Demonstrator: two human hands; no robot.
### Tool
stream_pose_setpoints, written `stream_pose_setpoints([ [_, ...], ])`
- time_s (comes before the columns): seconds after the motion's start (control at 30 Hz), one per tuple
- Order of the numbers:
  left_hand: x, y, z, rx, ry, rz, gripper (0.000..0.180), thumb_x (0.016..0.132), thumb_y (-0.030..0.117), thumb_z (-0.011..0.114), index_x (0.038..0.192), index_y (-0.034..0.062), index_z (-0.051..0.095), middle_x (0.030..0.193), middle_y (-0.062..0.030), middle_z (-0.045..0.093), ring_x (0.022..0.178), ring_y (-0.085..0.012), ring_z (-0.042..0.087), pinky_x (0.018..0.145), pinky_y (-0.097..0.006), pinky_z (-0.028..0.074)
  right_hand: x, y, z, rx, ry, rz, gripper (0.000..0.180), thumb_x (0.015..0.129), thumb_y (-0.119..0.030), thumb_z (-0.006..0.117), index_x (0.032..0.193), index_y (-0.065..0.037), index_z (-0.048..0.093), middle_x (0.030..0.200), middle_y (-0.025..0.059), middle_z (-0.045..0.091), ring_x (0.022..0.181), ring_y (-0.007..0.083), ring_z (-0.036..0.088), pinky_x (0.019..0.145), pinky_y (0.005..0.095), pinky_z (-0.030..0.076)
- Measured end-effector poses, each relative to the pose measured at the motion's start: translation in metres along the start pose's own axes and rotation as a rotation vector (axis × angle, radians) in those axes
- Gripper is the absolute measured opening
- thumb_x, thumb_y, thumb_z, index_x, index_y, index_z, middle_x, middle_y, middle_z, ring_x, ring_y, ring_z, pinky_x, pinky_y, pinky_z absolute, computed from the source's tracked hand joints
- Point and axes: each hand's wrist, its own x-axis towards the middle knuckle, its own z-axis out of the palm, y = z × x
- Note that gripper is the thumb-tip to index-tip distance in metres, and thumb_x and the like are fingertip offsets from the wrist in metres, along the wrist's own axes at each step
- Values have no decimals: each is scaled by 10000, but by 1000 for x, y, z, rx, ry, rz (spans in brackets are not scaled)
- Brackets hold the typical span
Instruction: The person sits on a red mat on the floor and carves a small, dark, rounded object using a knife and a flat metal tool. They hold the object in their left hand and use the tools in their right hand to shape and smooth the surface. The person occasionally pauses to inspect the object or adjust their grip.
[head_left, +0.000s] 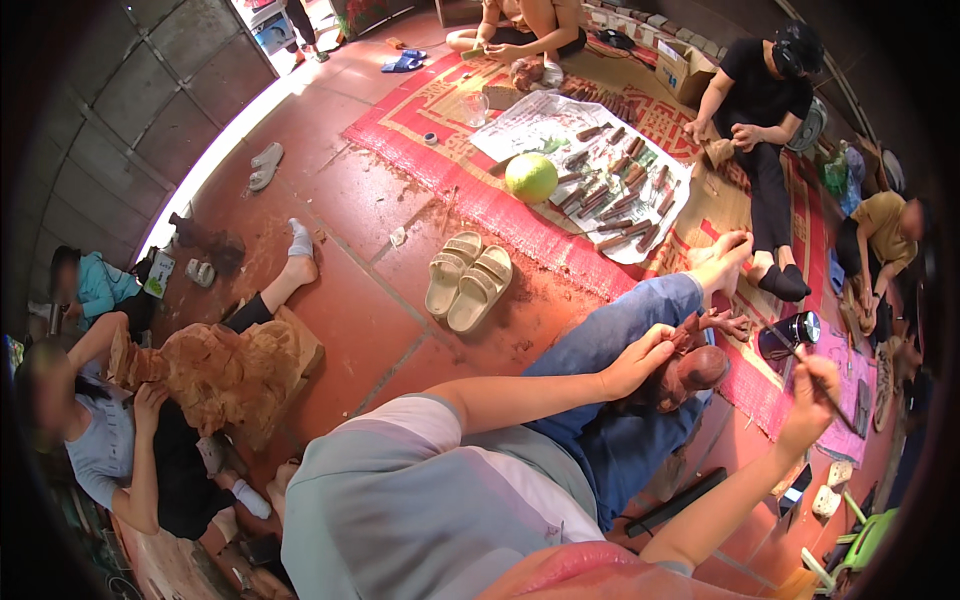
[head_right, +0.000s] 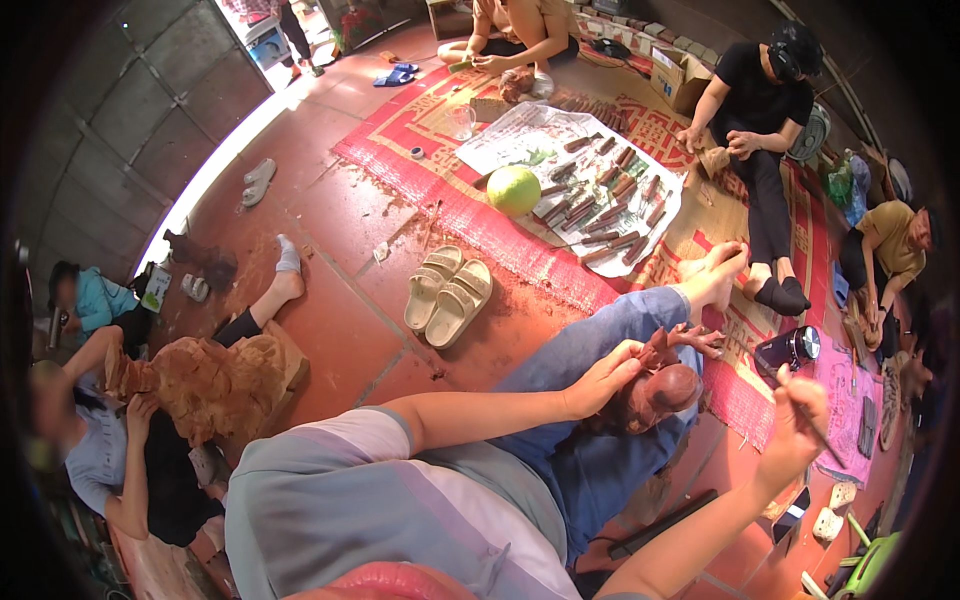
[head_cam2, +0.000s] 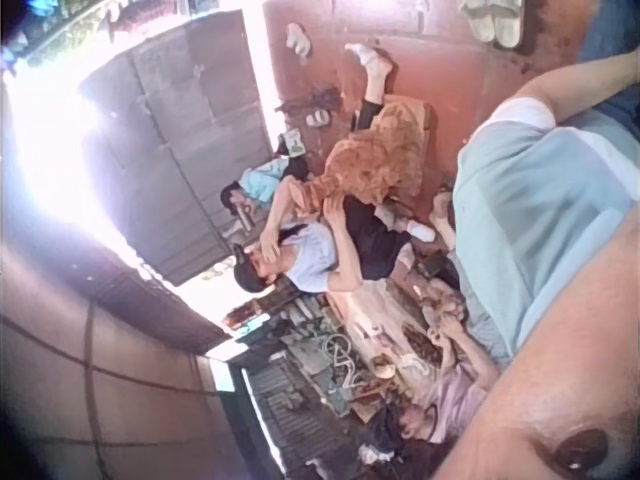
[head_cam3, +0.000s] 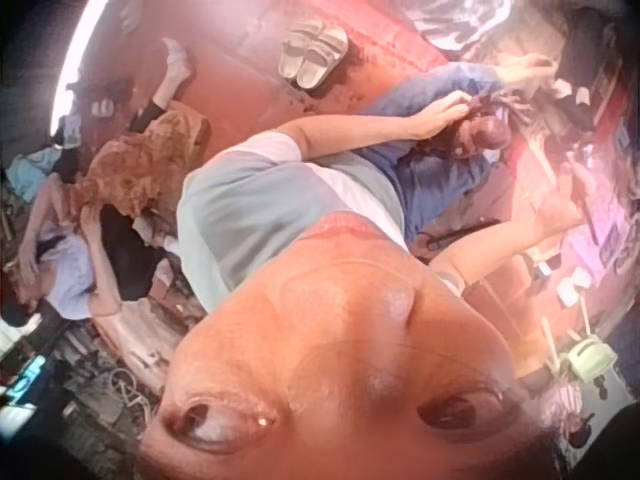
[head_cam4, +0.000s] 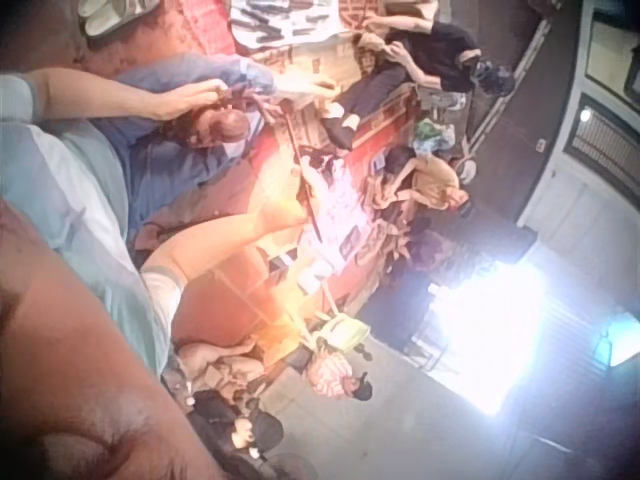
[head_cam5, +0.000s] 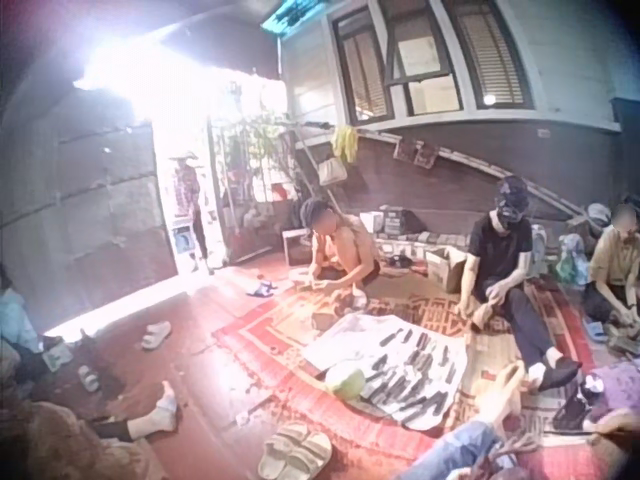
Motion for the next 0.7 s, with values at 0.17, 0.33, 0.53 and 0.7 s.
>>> stream_pose_setpoints([
  [0.17,20,30,5,325,17,68,272,915,220,518,1127,57,468,991,-70,532,951,-110,488,832,-294,408,-87,65,10,804,507,338,82,901,-91,544,943,-21,551,839,74,562,743,135,518,768,283,475],
  [0.33,31,32,-1,876,66,164,228,863,252,572,967,52,538,803,-154,581,758,-281,579,657,-379,440,-166,152,40,1334,746,471,49,897,-55,528,935,-41,556,820,65,553,754,149,518,753,270,491],
  [0.53,29,15,-18,711,187,300,273,929,239,418,929,27,590,813,-163,613,739,-301,619,627,-376,486,-194,160,69,1792,584,463,243,812,140,469,917,-77,496,725,7,412,657,131,409,653,199,440],
  [0.7,-25,-3,-47,1087,-44,155,321,877,180,471,1135,8,551,1110,-157,574,1091,-309,498,939,-383,378,-199,164,73,1506,701,592,119,887,6,500,974,-21,576,786,74,560,726,146,561,750,265,524],
])
